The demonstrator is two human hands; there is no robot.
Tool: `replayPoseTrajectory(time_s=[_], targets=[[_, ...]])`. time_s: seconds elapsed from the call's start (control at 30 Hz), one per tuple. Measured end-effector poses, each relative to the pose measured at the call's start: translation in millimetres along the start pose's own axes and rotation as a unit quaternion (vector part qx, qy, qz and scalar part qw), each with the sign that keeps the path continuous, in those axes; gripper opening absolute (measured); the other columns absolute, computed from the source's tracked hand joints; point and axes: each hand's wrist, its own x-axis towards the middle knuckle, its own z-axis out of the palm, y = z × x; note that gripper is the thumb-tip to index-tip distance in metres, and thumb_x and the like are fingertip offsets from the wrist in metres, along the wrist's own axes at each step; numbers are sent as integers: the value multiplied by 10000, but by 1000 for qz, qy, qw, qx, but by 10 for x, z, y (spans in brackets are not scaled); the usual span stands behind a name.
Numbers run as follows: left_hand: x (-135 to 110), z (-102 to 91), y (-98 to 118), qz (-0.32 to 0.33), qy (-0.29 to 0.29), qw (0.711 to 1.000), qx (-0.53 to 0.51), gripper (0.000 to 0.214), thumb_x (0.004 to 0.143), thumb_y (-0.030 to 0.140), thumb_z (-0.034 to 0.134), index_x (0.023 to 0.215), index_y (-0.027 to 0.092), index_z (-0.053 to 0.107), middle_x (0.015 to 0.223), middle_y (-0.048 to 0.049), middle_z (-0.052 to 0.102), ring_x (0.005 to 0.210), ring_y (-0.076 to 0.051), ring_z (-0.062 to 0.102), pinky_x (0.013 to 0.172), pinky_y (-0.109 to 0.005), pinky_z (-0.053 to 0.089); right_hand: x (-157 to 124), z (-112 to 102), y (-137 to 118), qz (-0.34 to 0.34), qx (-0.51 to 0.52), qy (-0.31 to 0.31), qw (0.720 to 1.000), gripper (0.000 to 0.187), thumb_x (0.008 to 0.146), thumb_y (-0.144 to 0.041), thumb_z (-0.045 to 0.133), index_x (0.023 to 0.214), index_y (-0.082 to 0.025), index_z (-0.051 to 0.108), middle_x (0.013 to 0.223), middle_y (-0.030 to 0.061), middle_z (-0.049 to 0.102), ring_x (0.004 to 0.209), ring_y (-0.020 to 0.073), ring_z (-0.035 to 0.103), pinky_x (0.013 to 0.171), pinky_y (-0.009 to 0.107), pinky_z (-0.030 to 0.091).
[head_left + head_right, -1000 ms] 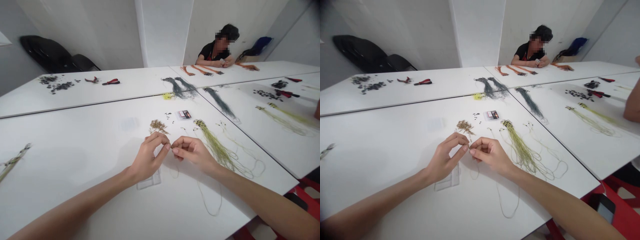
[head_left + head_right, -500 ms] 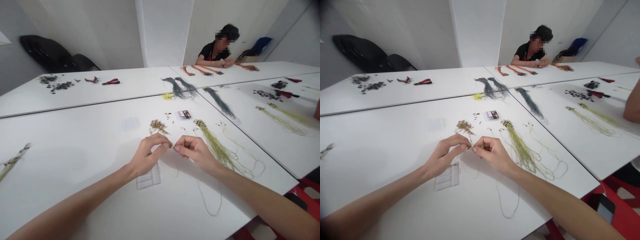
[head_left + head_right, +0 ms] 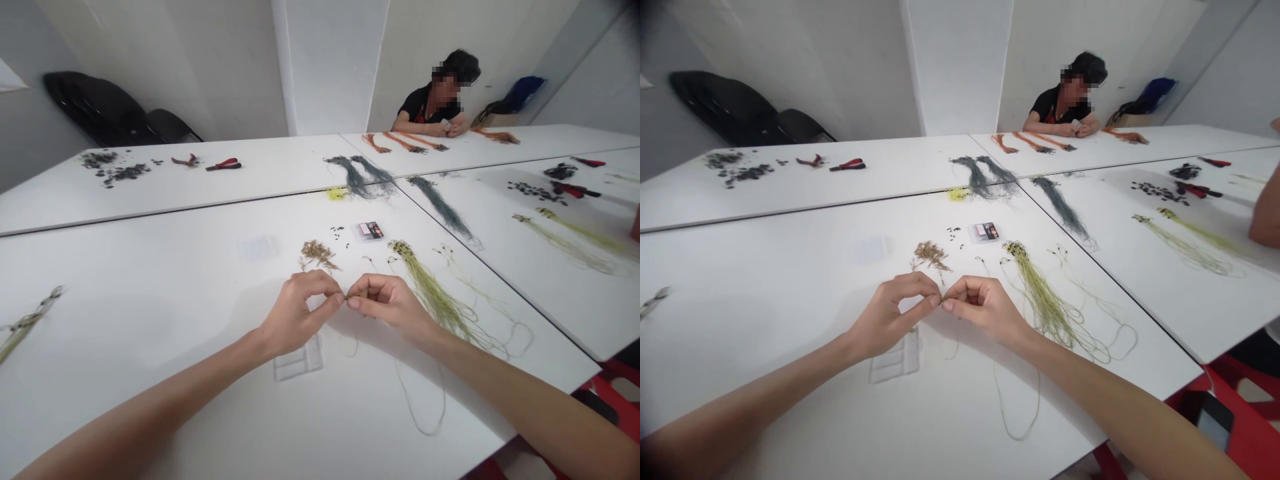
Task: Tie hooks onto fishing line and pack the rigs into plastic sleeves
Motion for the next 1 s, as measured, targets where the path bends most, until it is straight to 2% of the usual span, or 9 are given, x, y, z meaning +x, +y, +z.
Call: replayPoseTrajectory(time_s=[0.1,0.17,0.27,0.37,0.47,0.6,0.73,0.9,1.0], targets=[[0,-12,0,-11,26,1000,0,182,903,239,546,796,213,691,857,-30,670,799,-178,611,786,-347,468,9,-7,18,22,16,-3,1000,172,795,-335,696,863,-186,642,686,-15,532,616,108,460,579,257,374],[3,-14,-11,-16,48,999,5,184,900,231,545,771,208,674,842,-23,668,795,-179,609,808,-360,451,9,-10,27,27,0,2,1000,161,815,-337,674,835,-182,634,675,-16,523,612,108,458,574,257,371],[4,3,-42,-14,60,997,41,184,895,226,543,747,209,651,828,-14,668,799,-183,602,850,-395,405,-17,-9,21,-24,-79,29,996,126,831,-281,641,755,-184,620,646,-17,518,594,110,436,568,266,351],[-15,39,-64,22,23,995,94,174,892,208,538,759,215,648,826,-4,661,793,-176,590,891,-426,343,-61,-11,-13,-85,-155,37,984,82,816,-198,626,734,-193,631,612,-22,522,574,114,419,569,277,344],[-43,65,-56,79,-27,990,114,167,891,175,526,779,211,645,822,5,641,780,-153,575,932,-428,306,-81,-36,-72,-93,-174,17,980,88,812,-176,619,729,-193,642,648,-11,567,585,115,425,580,280,345],[-61,52,-14,114,-53,989,83,151,883,139,533,829,212,654,858,6,636,804,-140,572,932,-400,300,-44,-110,-138,-36,-139,-11,990,96,811,-231,646,730,-179,648,619,-19,525,582,107,404,571,268,323],[-61,19,5,100,-23,994,33,157,903,165,537,814,205,659,867,-2,648,810,-144,569,892,-378,313,19,-167,-99,37,-48,-38,997,180,808,-334,680,769,-164,637,596,-40,454,543,85,357,510,244,262],[-60,16,-22,49,36,998,5,148,910,203,552,819,208,668,864,-2,655,828,-153,575,864,-362,321,28,-146,-10,47,-2,-83,995,188,803,-337,696,779,-163,629,621,-29,487,560,92,425,524,244,305],[-58,31,-33,36,60,997,28,159,906,189,550,792,204,660,846,7,646,808,-144,579,873,-365,306,-7,-120,-32,17,-31,-47,998,189,797,-316,703,729,-162,619,575,-43,449,532,82,379,504,241,267]])
